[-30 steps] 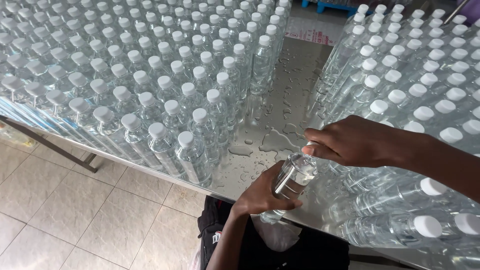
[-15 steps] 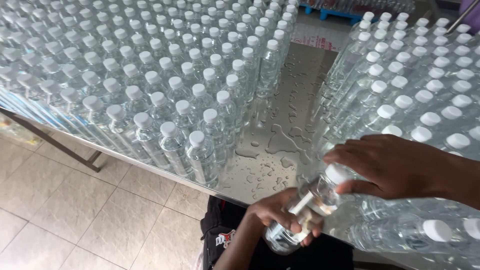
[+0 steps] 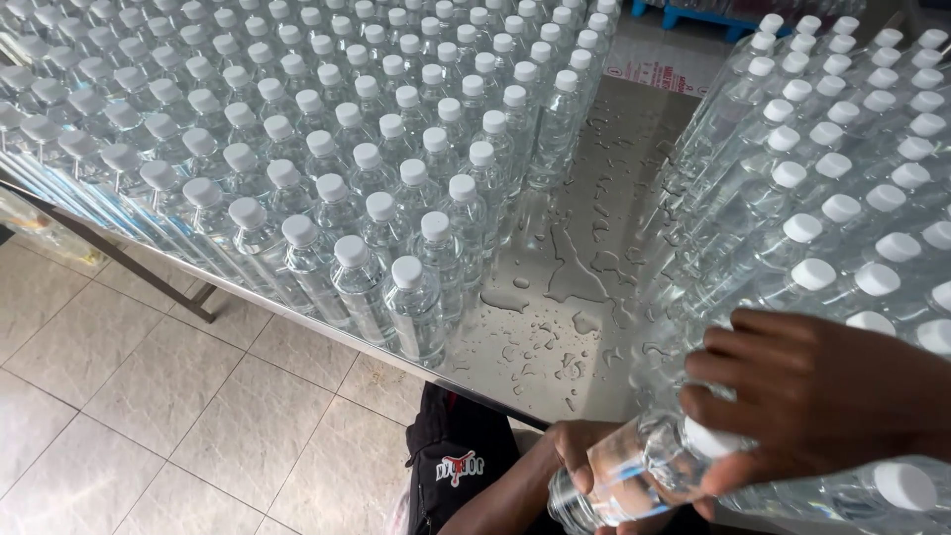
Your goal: Tightening the pre-placed screw caps on a large array of water bottles on a production table.
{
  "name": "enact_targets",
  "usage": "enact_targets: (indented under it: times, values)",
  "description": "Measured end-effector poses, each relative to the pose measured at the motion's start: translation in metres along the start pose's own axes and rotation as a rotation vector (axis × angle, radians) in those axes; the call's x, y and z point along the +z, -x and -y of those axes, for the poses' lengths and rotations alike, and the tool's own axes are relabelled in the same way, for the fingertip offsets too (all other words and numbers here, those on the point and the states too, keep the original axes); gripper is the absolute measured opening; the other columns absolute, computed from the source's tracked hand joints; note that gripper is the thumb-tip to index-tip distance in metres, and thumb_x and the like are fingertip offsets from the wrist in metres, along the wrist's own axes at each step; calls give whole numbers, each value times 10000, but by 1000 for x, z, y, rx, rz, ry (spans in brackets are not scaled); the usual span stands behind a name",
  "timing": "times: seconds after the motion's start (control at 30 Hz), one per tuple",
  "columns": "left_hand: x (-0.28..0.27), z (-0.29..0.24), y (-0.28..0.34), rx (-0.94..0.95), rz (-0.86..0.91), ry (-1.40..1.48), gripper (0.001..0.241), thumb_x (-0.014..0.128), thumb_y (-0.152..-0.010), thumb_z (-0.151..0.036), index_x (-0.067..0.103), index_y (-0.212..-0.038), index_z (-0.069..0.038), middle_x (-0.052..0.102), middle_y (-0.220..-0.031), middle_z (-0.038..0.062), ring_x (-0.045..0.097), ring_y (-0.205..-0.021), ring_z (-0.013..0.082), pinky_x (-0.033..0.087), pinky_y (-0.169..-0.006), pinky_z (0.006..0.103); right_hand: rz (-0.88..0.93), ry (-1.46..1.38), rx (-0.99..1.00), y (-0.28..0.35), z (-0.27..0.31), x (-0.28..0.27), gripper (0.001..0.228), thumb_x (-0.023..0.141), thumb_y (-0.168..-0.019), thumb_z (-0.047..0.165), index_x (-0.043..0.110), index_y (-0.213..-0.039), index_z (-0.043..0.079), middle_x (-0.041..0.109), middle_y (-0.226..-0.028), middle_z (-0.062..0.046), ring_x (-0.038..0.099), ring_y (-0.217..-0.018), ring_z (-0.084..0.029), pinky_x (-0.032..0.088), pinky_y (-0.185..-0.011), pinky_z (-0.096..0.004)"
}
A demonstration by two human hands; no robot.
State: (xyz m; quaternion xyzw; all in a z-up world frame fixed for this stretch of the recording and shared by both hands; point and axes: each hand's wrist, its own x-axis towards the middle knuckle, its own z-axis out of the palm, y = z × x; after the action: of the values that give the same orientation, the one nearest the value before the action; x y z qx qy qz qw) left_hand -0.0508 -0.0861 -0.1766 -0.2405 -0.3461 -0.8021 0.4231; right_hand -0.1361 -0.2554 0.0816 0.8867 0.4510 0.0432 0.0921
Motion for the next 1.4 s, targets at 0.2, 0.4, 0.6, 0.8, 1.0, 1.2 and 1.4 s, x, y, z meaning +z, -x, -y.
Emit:
enact_targets:
  times: [0.2, 0.4, 0.6, 0.8, 1.0, 1.2, 1.4]
  values:
    - [-17, -6, 10, 67, -6, -109, 953, 861, -829, -43, 373, -1642, 58, 718, -1108, 307, 729, -976, 371, 625, -759, 457, -210, 242, -297, -25, 15, -28, 158, 513, -1158, 196, 587, -1030, 140, 649, -819, -94, 613, -654, -229, 558, -610, -366]
    - [-29, 0, 15, 147, -5, -208, 827, 834, -872, -61, 485, -1620, -13, 724, -1138, 288, 727, -1009, 371, 615, -802, 471, -111, 158, -249, -10, 27, 1, 462, 490, -1267, 307, 568, -831, 177, 538, -733, -15, 502, -603, -180, 488, -583, -349]
    - [-32, 1, 13, 188, 9, -302, 716, 806, -914, -79, 598, -1599, -83, 730, -1168, 270, 725, -1041, 371, 604, -844, 485, -151, -453, 505, 0, -10, 51, 530, 321, -1074, 421, 521, -617, 243, 409, -489, 66, 374, -356, -146, 348, -362, -375]
    - [27, -43, 45, 140, -387, -412, 566, 717, -1011, 47, 549, -1551, 63, 798, -1194, 242, 825, -937, 358, 710, -800, 477, -47, -770, 1001, -19, -29, 82, 584, 438, -1094, 309, 340, -541, 148, 300, -438, -2, 236, -410, -128, 260, -470, -446]
    - [139, -47, -26, -104, -1441, -1219, 870, 765, -749, -342, 488, -1514, -33, 724, -1264, 166, 732, -1072, 337, 628, -949, 428, 371, -597, 1007, -13, -62, 124, 274, 397, -1028, 210, 325, -772, 146, 296, -590, -21, 208, -597, -155, 184, -587, -443]
    - [105, -19, -27, -242, -1792, -2004, 1030, 834, -881, -235, 233, -1708, -113, 682, -1063, 205, 691, -727, 357, 590, -643, 498, 687, -357, 849, -2, -86, 161, 160, 416, -1018, 151, 299, -917, 193, 257, -706, 26, 176, -661, -133, 154, -597, -398]
    - [73, -31, -8, 33, -1925, -2207, 1068, 899, -887, -248, 237, -1714, -112, 670, -1065, 165, 668, -718, 276, 580, -556, 431, 429, -610, 1177, -85, -73, 62, 644, 233, -1188, 585, 495, -780, 162, 363, -674, 0, 413, -600, -157, 458, -672, -365]
